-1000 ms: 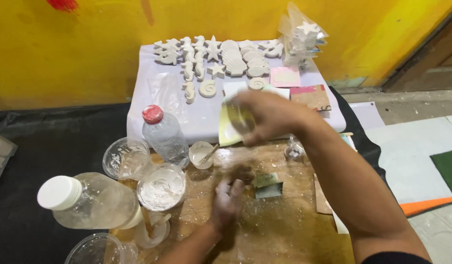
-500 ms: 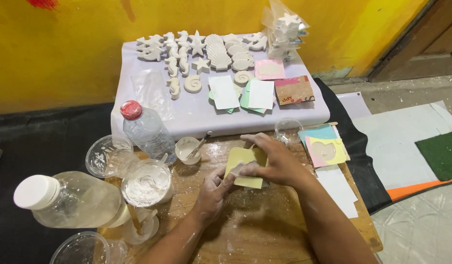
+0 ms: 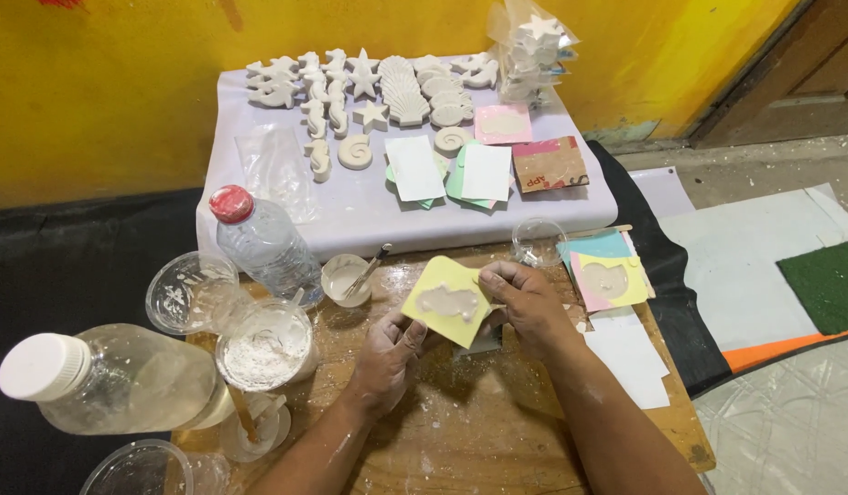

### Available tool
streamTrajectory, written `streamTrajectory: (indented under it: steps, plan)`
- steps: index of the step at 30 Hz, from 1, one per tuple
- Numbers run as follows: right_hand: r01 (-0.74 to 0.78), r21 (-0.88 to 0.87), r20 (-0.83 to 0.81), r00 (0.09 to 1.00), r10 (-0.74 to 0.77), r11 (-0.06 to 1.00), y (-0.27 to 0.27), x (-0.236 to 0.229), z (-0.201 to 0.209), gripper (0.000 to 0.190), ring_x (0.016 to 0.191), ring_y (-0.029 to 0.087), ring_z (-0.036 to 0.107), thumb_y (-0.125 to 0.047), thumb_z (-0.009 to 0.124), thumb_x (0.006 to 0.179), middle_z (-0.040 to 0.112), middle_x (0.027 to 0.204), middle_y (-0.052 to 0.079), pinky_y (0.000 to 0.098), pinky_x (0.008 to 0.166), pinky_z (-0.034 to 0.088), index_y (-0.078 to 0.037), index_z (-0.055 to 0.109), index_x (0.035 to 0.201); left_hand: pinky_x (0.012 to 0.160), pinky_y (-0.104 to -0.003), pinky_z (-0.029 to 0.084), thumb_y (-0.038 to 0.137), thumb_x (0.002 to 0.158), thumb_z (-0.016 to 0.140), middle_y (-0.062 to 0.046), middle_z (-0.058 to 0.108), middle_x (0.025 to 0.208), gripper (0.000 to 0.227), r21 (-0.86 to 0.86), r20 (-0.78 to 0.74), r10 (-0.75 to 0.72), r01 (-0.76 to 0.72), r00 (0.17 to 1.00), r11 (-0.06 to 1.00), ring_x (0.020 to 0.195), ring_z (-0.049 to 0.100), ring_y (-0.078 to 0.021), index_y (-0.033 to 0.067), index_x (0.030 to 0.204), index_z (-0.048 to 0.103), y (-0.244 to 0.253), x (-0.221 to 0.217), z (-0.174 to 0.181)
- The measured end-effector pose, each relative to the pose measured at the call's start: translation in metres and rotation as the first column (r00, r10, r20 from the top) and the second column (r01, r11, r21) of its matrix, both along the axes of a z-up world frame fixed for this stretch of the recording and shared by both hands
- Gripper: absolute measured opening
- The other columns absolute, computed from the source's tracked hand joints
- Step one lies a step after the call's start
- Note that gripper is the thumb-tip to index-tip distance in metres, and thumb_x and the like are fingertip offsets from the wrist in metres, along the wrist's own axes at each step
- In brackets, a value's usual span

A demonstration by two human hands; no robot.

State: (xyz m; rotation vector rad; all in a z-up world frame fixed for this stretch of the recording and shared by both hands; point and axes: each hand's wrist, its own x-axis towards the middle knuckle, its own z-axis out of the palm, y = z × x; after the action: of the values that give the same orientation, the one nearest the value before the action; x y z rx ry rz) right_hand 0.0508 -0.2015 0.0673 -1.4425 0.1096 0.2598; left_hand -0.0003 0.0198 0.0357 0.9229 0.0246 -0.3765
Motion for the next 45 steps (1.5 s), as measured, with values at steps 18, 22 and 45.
streamTrajectory:
  steps: [18, 22, 45]
  plan:
    - [0.157, 0.064, -0.003, 0.988, -0.157, 0.985, 0.023, -0.013, 0.006, 0.019, 0.061, 0.024, 0.067, -0.017, 0.065, 0.099, 0.067, 0.077, 0.012, 0.039, 0.051, 0.062, 0.0, 0.069, 0.092, 0.076, -0.027, 0.054, 0.024, 0.095, 0.07, -0.008, 0.065, 0.09, 0.021, 0.3, 0.167, 0.243, -0.284, 0.956, 0.911, 0.083, 0.06, -0.0166, 0.0042, 0.095, 0.065, -0.006, 0.004, -0.011]
    - [0.174, 0.084, -0.069, 0.983, -0.169, 0.981, 0.025, -0.014, 0.009, 0.018, 0.058, 0.03, 0.07, -0.015, 0.064, 0.099, 0.07, 0.077, 0.018, 0.0435, 0.05, 0.064, 0.002, 0.068, 0.094, 0.08, -0.029, 0.056, 0.025, 0.094, 0.069, -0.008, 0.063, 0.091, 0.021, 0.316, 0.19, 0.231, -0.282, 0.954, 0.906, 0.087, 0.06, -0.0187, 0.0041, 0.095, 0.065, -0.006, 0.003, -0.012]
    - [0.198, 0.134, -0.107, 0.977, -0.184, 0.971, 0.02, -0.009, -0.001, 0.016, 0.058, 0.031, 0.071, -0.015, 0.067, 0.097, 0.071, 0.079, 0.018, 0.0448, 0.047, 0.062, 0.0, 0.069, 0.092, 0.079, -0.03, 0.056, 0.025, 0.094, 0.07, -0.008, 0.065, 0.09, 0.021, 0.318, 0.213, 0.232, -0.292, 0.949, 0.902, 0.087, 0.063, -0.0187, 0.0046, 0.094, 0.065, -0.007, 0.001, -0.007]
